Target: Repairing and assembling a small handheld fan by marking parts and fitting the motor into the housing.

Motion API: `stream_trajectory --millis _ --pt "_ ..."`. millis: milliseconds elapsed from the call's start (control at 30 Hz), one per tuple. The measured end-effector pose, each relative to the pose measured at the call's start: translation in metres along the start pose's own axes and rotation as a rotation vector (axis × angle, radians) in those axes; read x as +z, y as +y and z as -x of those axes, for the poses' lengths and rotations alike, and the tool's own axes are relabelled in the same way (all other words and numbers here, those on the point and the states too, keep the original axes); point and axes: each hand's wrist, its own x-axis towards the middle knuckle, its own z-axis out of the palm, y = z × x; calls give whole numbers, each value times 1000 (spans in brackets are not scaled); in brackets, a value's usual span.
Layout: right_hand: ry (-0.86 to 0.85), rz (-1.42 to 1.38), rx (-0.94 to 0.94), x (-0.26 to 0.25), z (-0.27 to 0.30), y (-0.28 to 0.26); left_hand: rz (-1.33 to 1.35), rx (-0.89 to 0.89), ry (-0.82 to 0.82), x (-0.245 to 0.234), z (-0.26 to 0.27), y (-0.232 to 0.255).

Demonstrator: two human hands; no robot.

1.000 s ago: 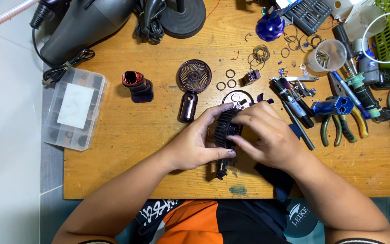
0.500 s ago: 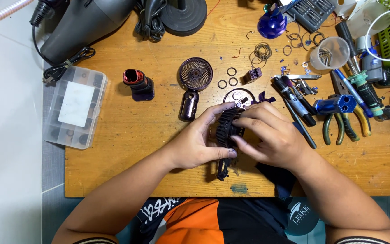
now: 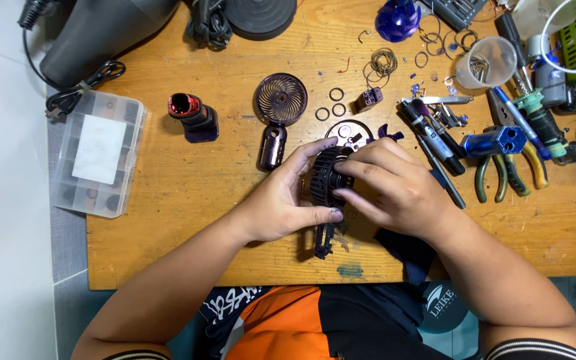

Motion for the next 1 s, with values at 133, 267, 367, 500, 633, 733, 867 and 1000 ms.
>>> stream_trajectory --millis 133,267,367,500,633,733,867,1000 --pt "7 -30 29 -1 3 0 -6 -23 -2 0 -1 -1" --pt "5 -60 46 -2 2 -1 29 2 16 1 -1 -9" --pt "27 -105 62 -4 3 -1 -109 57 24 3 -1 -2" --pt "36 -88 70 -5 3 0 42 32 42 1 0 -8" --pt "55 -80 48 -12 4 7 -93 41 15 2 -2 1" --pt "39 52 42 -32 1 13 -247 -114 -71 10 -2 29" --pt "-83 319 80 -52 -15 23 -141 -285 -248 15 6 24" --pt "-248 480 44 -33 -43 63 -178 -339 -306 17 9 30"
